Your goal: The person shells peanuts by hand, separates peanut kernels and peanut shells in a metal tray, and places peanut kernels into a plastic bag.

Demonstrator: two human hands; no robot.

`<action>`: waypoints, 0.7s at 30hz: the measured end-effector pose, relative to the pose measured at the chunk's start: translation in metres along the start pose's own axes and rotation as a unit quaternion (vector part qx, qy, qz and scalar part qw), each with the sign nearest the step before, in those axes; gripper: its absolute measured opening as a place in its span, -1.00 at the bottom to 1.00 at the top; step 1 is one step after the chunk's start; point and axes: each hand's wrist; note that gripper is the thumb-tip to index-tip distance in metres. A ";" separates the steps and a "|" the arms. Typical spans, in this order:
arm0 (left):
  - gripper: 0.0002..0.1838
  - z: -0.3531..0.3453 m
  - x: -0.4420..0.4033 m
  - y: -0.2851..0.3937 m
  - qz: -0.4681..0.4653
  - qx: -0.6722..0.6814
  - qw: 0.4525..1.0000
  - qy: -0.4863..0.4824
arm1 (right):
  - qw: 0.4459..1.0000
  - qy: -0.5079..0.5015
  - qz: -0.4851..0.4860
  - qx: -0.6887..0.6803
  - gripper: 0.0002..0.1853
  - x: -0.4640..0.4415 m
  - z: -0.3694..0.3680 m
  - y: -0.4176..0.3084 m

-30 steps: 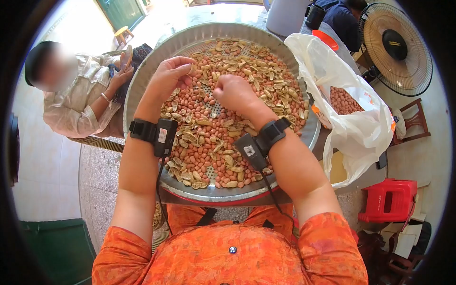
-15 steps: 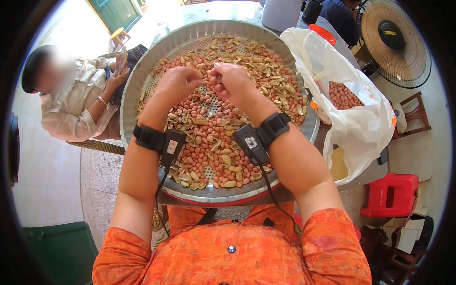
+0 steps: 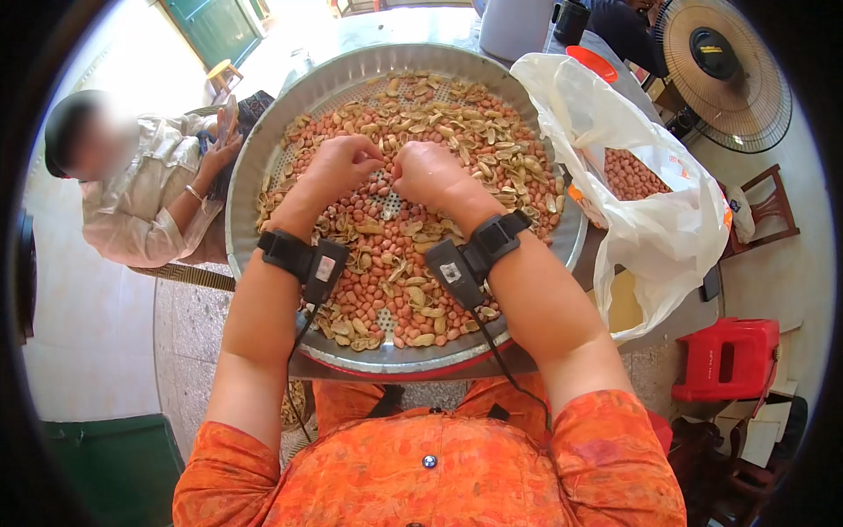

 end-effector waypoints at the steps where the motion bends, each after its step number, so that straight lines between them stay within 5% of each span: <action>1: -0.85 -0.004 0.000 0.004 -0.039 -0.024 0.999 0.009 | 0.999 0.002 0.009 0.032 -0.83 -0.002 -0.004 0.003; 6: -0.85 -0.017 0.001 0.010 -0.024 -0.116 0.992 -0.035 | 0.995 0.011 -0.035 0.090 -0.84 -0.003 -0.013 -0.004; 11: -0.84 -0.011 -0.002 -0.001 0.014 -0.152 0.988 0.018 | 0.993 -0.015 -0.014 0.120 -0.78 -0.001 -0.012 -0.009; 14: -0.86 0.002 -0.004 -0.012 -0.006 -0.042 0.997 0.070 | 0.998 0.012 0.037 0.047 -0.80 -0.005 -0.006 0.000; 15: -0.89 0.004 -0.006 -0.014 -0.027 -0.036 0.993 0.113 | 0.986 0.012 0.021 -0.167 -0.83 -0.005 -0.001 0.000; 17: -0.90 0.008 -0.006 -0.008 -0.048 0.010 0.989 0.139 | 0.845 -0.010 0.017 -0.534 -0.89 -0.006 0.004 -0.001; 18: -0.91 0.012 -0.005 0.000 -0.069 0.055 0.982 0.164 | 0.845 -0.009 0.016 -0.534 -0.89 -0.007 0.003 -0.002; 20: -0.90 0.013 -0.004 0.013 -0.100 0.110 0.977 0.150 | 0.647 -0.029 0.016 -0.762 -0.90 -0.007 -0.001 -0.009; 21: -0.89 0.013 -0.002 0.019 -0.130 0.163 0.968 0.137 | 0.646 -0.028 0.015 -0.762 -0.90 -0.005 -0.003 -0.013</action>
Point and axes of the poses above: each hand's wrist, its own x-axis away from the middle knuckle, its own z-axis out of the back of the hand, y = z × x, and after that the axes turned 6 degrees about -y, right-handed
